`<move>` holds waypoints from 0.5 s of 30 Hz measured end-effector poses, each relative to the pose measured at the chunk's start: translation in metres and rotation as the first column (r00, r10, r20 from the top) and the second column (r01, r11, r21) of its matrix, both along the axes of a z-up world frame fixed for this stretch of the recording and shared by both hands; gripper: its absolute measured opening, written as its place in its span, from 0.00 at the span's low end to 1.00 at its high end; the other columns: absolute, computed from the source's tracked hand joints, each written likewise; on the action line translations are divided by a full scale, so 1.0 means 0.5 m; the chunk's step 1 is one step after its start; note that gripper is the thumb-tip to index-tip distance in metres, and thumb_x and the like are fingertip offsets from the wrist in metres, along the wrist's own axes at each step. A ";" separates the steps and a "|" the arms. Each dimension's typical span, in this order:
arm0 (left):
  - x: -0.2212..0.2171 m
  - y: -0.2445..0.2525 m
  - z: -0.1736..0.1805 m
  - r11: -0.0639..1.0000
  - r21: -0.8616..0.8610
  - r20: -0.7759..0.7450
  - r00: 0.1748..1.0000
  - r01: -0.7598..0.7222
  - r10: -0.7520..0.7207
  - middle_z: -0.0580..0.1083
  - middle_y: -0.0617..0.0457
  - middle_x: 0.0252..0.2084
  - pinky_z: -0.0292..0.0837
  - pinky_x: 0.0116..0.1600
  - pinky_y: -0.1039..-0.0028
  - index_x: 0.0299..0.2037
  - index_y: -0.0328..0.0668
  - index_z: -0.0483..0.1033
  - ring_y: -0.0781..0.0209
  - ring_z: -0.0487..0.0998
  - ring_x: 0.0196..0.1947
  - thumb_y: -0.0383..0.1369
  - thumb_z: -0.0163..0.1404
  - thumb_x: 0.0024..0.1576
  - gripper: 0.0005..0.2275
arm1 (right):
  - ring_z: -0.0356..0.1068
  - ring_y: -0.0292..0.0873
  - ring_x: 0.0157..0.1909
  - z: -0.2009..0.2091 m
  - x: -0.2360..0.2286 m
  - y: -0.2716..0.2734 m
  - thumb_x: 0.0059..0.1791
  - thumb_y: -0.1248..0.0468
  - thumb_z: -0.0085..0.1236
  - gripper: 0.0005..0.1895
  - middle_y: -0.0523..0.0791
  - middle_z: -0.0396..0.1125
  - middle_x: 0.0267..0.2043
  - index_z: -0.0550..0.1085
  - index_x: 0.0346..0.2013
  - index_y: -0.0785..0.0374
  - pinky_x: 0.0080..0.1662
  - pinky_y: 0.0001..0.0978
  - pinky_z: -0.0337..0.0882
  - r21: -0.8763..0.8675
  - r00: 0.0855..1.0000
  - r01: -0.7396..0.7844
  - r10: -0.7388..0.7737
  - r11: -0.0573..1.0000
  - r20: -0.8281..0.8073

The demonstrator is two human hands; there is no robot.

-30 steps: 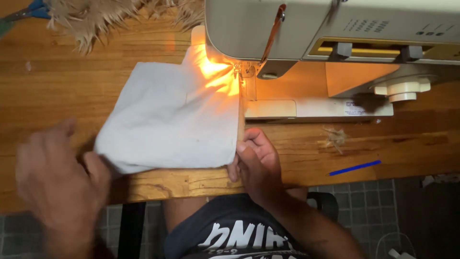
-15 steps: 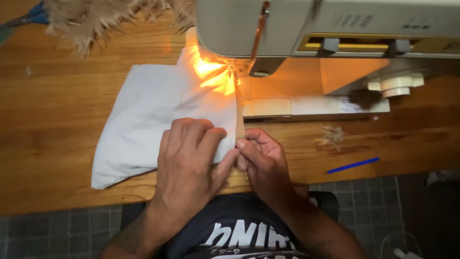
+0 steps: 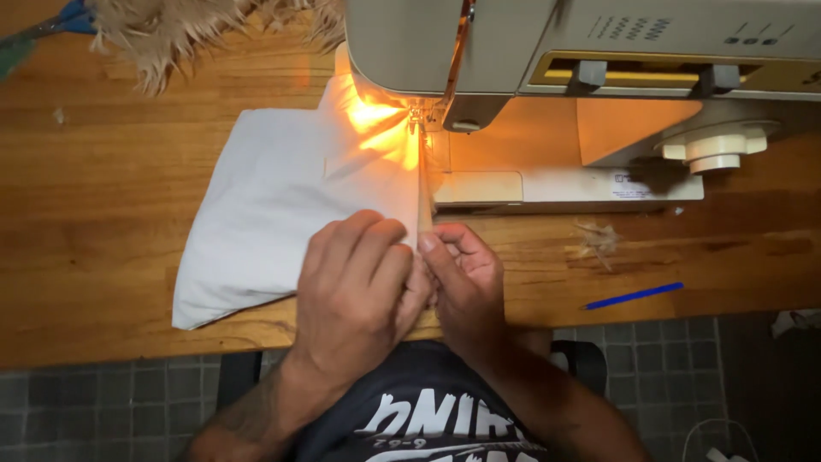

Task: Sewing fabric using a sewing machine and trimming excess thread with a clipper

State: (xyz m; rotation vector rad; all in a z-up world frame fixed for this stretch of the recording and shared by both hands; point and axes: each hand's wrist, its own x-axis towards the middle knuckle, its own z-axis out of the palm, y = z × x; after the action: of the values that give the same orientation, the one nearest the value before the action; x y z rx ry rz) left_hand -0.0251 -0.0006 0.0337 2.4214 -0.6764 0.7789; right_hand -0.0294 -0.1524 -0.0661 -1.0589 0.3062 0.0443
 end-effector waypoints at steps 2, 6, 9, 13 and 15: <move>-0.001 0.002 0.003 0.999 0.013 -0.019 0.999 0.033 -0.033 0.78 0.43 0.49 0.74 0.61 0.51 0.36 0.37 0.73 0.39 0.81 0.53 0.26 0.54 0.71 0.09 | 0.71 0.35 0.32 -0.029 -0.014 0.003 0.60 0.66 0.65 0.07 0.46 0.75 0.33 0.79 0.47 0.68 0.36 0.25 0.68 0.074 0.999 -0.034 0.034 0.997 -0.002; 0.005 0.012 -0.003 0.991 0.037 -0.058 0.990 0.130 -0.127 0.77 0.39 0.54 0.76 0.74 0.44 0.40 0.32 0.75 0.35 0.79 0.59 0.26 0.50 0.72 0.07 | 0.76 0.36 0.42 -0.029 -0.020 0.009 0.60 0.70 0.62 0.06 0.49 0.77 0.39 0.79 0.49 0.71 0.48 0.25 0.74 0.193 0.994 -0.104 0.108 0.976 -0.012; 0.008 0.027 -0.015 0.984 0.049 -0.082 0.983 0.171 -0.167 0.78 0.36 0.60 0.71 0.81 0.43 0.44 0.31 0.75 0.35 0.79 0.67 0.24 0.48 0.72 0.05 | 0.66 0.32 0.32 -0.029 -0.014 0.005 0.61 0.68 0.61 0.04 0.43 0.69 0.30 0.77 0.46 0.68 0.38 0.24 0.65 0.248 0.988 -0.148 0.152 0.957 0.001; 0.010 0.039 -0.034 0.979 0.114 -0.098 0.982 0.170 -0.159 0.79 0.37 0.61 0.67 0.81 0.44 0.46 0.34 0.76 0.38 0.79 0.66 0.31 0.48 0.74 0.08 | 0.63 0.38 0.28 -0.007 -0.010 0.003 0.61 0.66 0.60 0.07 0.44 0.63 0.27 0.74 0.41 0.65 0.34 0.32 0.64 0.288 0.990 -0.130 0.139 0.949 -0.011; 0.006 0.037 -0.037 0.977 0.142 -0.081 0.986 0.158 -0.148 0.79 0.37 0.62 0.67 0.81 0.44 0.46 0.34 0.77 0.38 0.79 0.66 0.31 0.49 0.75 0.08 | 0.67 0.38 0.32 -0.014 -0.013 0.001 0.60 0.67 0.61 0.05 0.44 0.66 0.30 0.75 0.43 0.66 0.39 0.31 0.68 0.316 0.992 -0.100 0.117 0.943 -0.037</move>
State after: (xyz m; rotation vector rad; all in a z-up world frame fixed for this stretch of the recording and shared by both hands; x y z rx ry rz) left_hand -0.0223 0.0178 0.0153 2.4788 -0.9100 0.5981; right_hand -0.0358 -0.1518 -0.0729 -0.7574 0.2792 0.2154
